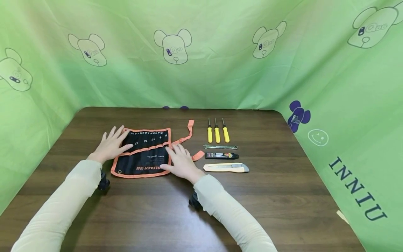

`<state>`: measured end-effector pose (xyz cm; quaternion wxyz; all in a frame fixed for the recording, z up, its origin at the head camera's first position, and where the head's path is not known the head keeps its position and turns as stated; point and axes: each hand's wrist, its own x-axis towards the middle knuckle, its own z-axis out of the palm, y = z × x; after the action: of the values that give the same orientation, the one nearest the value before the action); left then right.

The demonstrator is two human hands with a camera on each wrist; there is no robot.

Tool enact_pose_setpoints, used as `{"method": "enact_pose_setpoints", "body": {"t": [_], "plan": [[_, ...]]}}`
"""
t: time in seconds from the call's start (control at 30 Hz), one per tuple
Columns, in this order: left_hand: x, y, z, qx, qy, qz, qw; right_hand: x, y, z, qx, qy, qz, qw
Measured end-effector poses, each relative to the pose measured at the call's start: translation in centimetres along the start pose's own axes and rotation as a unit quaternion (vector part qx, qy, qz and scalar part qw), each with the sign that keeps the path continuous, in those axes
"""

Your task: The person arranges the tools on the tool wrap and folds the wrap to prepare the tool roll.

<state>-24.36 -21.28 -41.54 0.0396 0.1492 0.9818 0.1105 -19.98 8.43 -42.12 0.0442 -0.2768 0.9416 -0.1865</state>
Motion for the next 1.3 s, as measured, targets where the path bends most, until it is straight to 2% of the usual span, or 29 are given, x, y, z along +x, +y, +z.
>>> {"method": "enact_pose_setpoints", "body": {"t": [0.3, 0.6, 0.8, 1.0, 1.3], "plan": [[0.1, -0.7, 0.8, -0.008, -0.032, -0.001, 0.9994, -0.3, -0.4, 1.1, -0.040, -0.022, -0.006, 0.9989], [-0.3, -0.9, 1.1, -0.012, -0.044, -0.008, 0.9989, -0.2, -0.4, 1.5, -0.057, -0.048, 0.003, 0.9973], [-0.4, -0.9, 1.4, -0.006, -0.041, -0.012, 0.9990, -0.1, -0.7, 1.1, -0.072, -0.059, 0.005, 0.9957], [-0.4, -0.9, 1.5, 0.015, -0.034, -0.011, 0.9992, 0.1, -0.7, 0.6, -0.078, -0.070, 0.025, 0.9942], [-0.7, -0.1, 1.0, 0.032, -0.018, 0.005, 0.9993, 0.8, 0.3, 0.4, -0.101, -0.069, 0.045, 0.9915]]}}
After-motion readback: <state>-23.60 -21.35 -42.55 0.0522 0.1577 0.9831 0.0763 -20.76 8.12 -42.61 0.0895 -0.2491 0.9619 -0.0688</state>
